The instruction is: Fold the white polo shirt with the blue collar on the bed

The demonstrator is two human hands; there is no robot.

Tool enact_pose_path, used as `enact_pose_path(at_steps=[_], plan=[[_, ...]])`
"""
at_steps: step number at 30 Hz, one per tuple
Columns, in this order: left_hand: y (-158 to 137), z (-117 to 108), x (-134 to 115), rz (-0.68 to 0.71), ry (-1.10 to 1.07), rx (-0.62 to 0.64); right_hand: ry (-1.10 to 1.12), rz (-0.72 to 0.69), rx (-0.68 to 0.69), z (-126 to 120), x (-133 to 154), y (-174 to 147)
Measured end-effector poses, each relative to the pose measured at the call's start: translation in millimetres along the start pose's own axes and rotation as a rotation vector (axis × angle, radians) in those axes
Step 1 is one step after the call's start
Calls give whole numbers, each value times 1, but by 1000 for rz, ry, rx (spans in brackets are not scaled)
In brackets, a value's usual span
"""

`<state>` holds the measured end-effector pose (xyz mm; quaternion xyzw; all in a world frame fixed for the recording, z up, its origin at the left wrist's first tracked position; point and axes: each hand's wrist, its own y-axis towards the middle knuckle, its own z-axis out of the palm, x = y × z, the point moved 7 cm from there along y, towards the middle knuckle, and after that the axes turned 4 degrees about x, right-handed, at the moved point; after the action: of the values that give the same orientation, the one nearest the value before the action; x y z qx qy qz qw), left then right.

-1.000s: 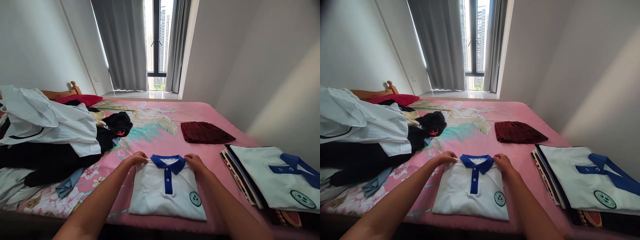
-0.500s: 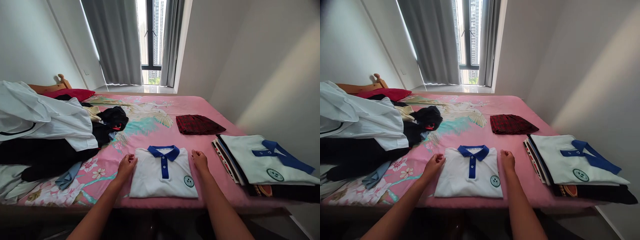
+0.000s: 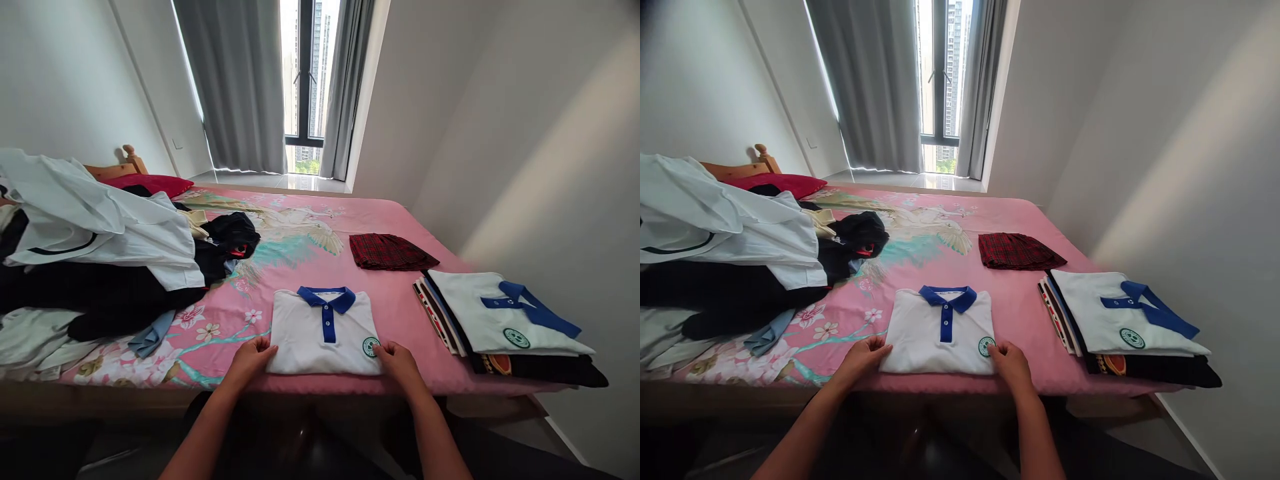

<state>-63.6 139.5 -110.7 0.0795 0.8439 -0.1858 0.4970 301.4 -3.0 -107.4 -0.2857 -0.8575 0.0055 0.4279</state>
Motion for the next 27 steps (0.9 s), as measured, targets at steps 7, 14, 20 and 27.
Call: enact_pose_path(at_steps=[7, 14, 20, 27], plan=[[-1, 6, 0, 24, -205, 25, 105, -52, -3, 11, 1, -1], [-10, 2, -7, 31, -144, 19, 56, -7, -31, 1, -2, -8], [-19, 5, 14, -13, -54, 101, -28, 34, 78, 5, -13, -15], [13, -3, -7, -64, -77, -55, -53, 59, -44, -3, 6, 21]])
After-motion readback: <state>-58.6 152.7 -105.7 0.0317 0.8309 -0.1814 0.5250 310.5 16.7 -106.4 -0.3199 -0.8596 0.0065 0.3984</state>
